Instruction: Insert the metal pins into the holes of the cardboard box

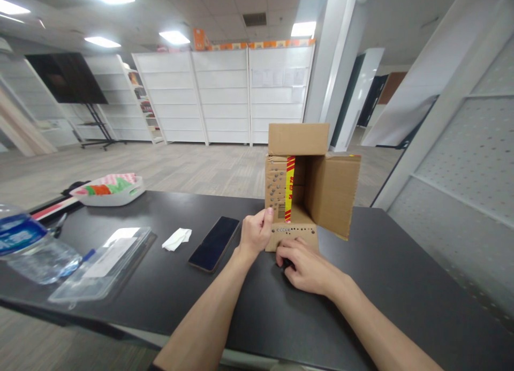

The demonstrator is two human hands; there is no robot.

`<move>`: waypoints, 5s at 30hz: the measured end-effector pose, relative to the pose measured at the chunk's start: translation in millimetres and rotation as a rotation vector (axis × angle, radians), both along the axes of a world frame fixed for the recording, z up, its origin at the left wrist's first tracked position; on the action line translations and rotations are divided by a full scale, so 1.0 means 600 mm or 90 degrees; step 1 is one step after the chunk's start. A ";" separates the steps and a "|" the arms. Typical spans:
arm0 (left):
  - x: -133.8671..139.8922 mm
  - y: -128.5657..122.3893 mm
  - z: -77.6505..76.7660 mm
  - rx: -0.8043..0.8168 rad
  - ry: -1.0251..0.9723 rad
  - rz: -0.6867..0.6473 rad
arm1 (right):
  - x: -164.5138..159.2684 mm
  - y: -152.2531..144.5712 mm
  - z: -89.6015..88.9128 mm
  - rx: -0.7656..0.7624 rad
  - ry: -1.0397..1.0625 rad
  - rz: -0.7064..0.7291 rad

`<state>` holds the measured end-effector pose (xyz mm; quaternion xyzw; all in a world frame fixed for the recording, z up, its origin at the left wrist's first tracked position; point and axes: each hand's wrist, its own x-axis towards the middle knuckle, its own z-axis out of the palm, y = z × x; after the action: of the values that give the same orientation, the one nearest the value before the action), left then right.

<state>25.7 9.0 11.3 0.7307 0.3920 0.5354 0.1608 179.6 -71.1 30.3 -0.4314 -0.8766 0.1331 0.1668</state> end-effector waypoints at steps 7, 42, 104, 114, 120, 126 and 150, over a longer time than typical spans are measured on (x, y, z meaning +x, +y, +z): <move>0.000 0.002 -0.001 0.002 0.005 0.010 | 0.002 0.000 0.005 -0.037 -0.009 -0.003; -0.001 0.001 0.000 0.005 -0.009 -0.006 | 0.014 -0.006 -0.002 -0.071 -0.012 -0.012; 0.001 0.000 0.003 0.008 -0.010 -0.002 | 0.032 0.036 -0.020 0.181 0.260 -0.174; -0.001 -0.001 0.001 0.006 -0.012 -0.008 | 0.031 0.031 -0.015 0.155 0.275 -0.198; -0.001 0.000 0.002 0.004 -0.013 -0.012 | 0.032 0.034 -0.017 0.168 0.274 -0.198; 0.001 0.002 0.000 0.012 -0.011 -0.006 | 0.034 0.042 -0.023 0.214 0.266 -0.177; 0.000 0.003 -0.002 0.015 -0.015 -0.004 | 0.040 0.041 -0.023 0.206 0.195 -0.262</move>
<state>25.6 10.7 10.1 0.7277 0.3813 0.5477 0.1586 203.9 -46.3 16.7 -0.5429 -0.7451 0.0187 0.3869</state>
